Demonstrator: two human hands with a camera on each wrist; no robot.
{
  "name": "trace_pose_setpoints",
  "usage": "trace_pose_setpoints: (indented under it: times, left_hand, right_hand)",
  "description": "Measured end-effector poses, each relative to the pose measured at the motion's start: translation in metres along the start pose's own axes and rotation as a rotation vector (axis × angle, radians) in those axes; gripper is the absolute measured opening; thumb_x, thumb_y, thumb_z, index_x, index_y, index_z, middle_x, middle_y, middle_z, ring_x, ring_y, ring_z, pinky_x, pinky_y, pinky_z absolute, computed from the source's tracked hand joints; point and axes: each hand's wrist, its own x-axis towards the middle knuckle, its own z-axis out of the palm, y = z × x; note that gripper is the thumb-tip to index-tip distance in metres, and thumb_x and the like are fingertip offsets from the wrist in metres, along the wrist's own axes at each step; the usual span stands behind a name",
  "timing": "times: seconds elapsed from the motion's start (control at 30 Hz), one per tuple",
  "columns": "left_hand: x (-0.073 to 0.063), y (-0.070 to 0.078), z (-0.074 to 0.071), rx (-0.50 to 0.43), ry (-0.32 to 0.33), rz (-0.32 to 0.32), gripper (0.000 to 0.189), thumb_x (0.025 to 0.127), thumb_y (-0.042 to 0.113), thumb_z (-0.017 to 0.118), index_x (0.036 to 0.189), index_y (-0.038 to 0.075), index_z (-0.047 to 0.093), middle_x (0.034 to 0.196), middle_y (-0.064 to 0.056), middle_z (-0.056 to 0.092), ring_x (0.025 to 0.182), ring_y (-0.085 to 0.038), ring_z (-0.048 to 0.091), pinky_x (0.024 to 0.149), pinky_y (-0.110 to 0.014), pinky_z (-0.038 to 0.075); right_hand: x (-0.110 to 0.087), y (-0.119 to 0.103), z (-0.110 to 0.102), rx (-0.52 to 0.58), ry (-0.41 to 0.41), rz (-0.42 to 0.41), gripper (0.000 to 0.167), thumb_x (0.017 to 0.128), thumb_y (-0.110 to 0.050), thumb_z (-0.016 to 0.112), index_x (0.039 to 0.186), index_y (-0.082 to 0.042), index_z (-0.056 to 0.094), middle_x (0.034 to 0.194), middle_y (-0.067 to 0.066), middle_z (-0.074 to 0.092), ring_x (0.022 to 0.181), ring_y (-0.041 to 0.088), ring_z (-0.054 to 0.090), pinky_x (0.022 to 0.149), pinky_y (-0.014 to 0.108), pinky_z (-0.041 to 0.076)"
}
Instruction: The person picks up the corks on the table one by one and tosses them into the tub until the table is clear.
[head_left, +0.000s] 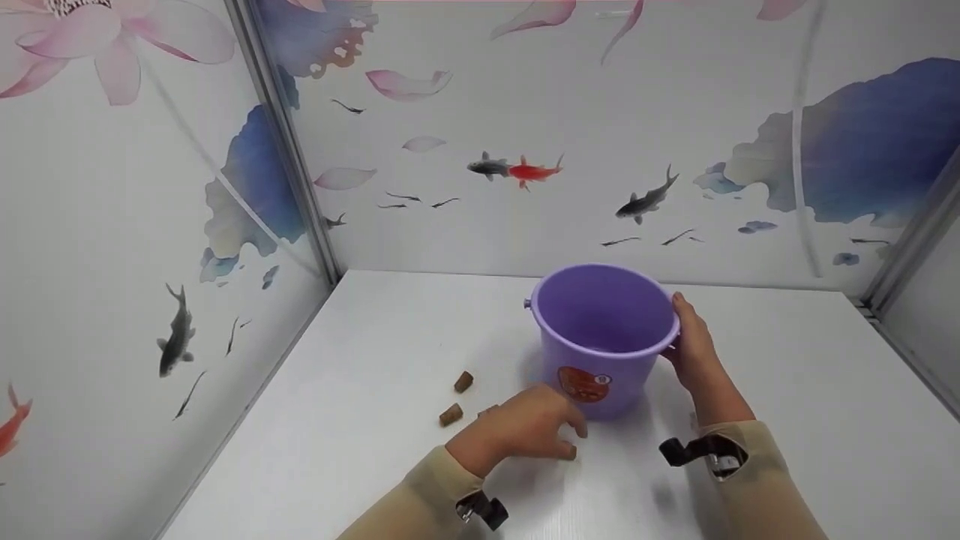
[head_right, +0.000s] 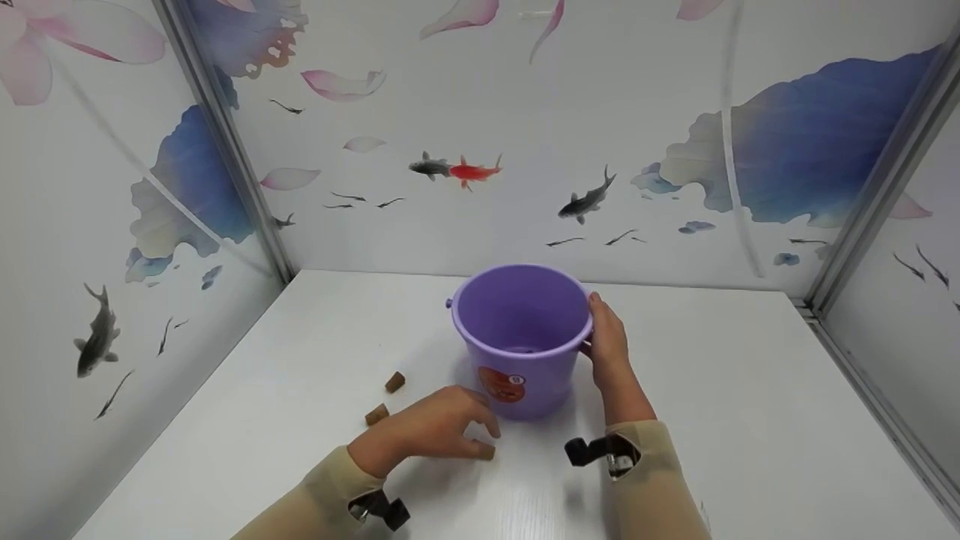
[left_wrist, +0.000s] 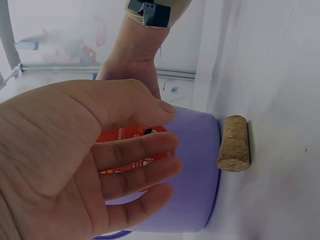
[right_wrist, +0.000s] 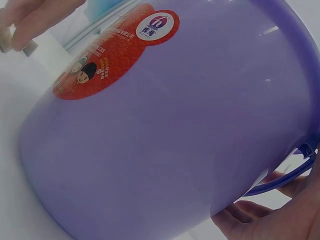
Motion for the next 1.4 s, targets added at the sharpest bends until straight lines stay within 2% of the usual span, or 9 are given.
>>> trace_pose_setpoints:
  times: [0.17,0.37,0.67,0.9,1.07,1.23,1.4]
  left_hand:
    - [0.003,0.002,0.007,-0.001,-0.013,0.007,0.024,0.080,0.013,0.082,0.102,0.019,0.085,0.099,0.010,0.081,0.092,-0.005,0.072,0.082,-0.013,0.051]
    - [0.005,0.005,0.016,0.011,-0.058,-0.035,0.024,0.079,0.011,0.083,0.100,0.022,0.084,0.095,0.013,0.079,0.088,-0.002,0.069,0.077,-0.012,0.048]
    - [0.006,0.004,0.025,-0.024,-0.083,-0.022,0.027,0.077,0.004,0.082,0.100,0.018,0.084,0.092,0.010,0.079,0.081,-0.001,0.065,0.075,-0.009,0.046]
    - [0.008,0.004,0.029,0.001,-0.134,-0.027,0.022,0.081,0.007,0.085,0.099,0.020,0.084,0.087,0.011,0.076,0.075,0.001,0.059,0.070,-0.009,0.044]
    - [0.007,0.004,0.033,0.024,-0.130,-0.009,0.016,0.084,0.009,0.085,0.096,0.020,0.084,0.087,0.011,0.077,0.075,0.000,0.061,0.070,-0.009,0.044]
    - [0.006,0.005,0.034,0.037,-0.101,-0.002,0.013,0.087,0.008,0.083,0.093,0.020,0.084,0.086,0.013,0.077,0.076,0.001,0.063,0.071,-0.008,0.045]
    - [0.006,0.006,0.034,0.048,-0.095,-0.022,0.014,0.088,0.007,0.080,0.092,0.021,0.084,0.085,0.015,0.077,0.076,0.002,0.063,0.071,-0.009,0.046]
  right_hand:
    - [0.000,-0.001,0.000,0.003,0.002,0.013,0.076,0.111,-0.060,0.027,0.163,-0.006,0.035,0.135,-0.006,0.059,0.127,0.010,0.059,0.110,0.030,0.049]
    - [0.000,-0.001,0.001,-0.017,-0.001,0.033,0.077,0.111,-0.061,0.023,0.165,-0.007,0.032,0.148,0.005,0.051,0.136,0.016,0.053,0.116,0.034,0.045]
    - [0.000,-0.002,0.003,-0.018,0.003,0.019,0.077,0.111,-0.061,0.025,0.165,-0.007,0.032,0.155,0.011,0.047,0.131,0.014,0.056,0.108,0.029,0.050]
    - [0.000,-0.002,0.003,-0.029,-0.004,0.020,0.077,0.111,-0.062,0.023,0.166,-0.007,0.031,0.165,0.017,0.036,0.140,0.021,0.051,0.114,0.034,0.047]
    - [0.000,-0.002,0.005,-0.025,-0.004,0.020,0.078,0.110,-0.062,0.024,0.166,-0.007,0.031,0.165,0.018,0.035,0.144,0.025,0.049,0.115,0.035,0.046]
    - [-0.001,-0.002,0.004,-0.014,-0.001,0.022,0.078,0.110,-0.062,0.026,0.165,-0.007,0.032,0.162,0.017,0.039,0.141,0.022,0.052,0.113,0.032,0.048]
    - [-0.001,-0.002,0.003,0.001,0.011,0.030,0.078,0.110,-0.063,0.028,0.164,-0.007,0.034,0.155,0.013,0.048,0.133,0.017,0.057,0.109,0.030,0.051]
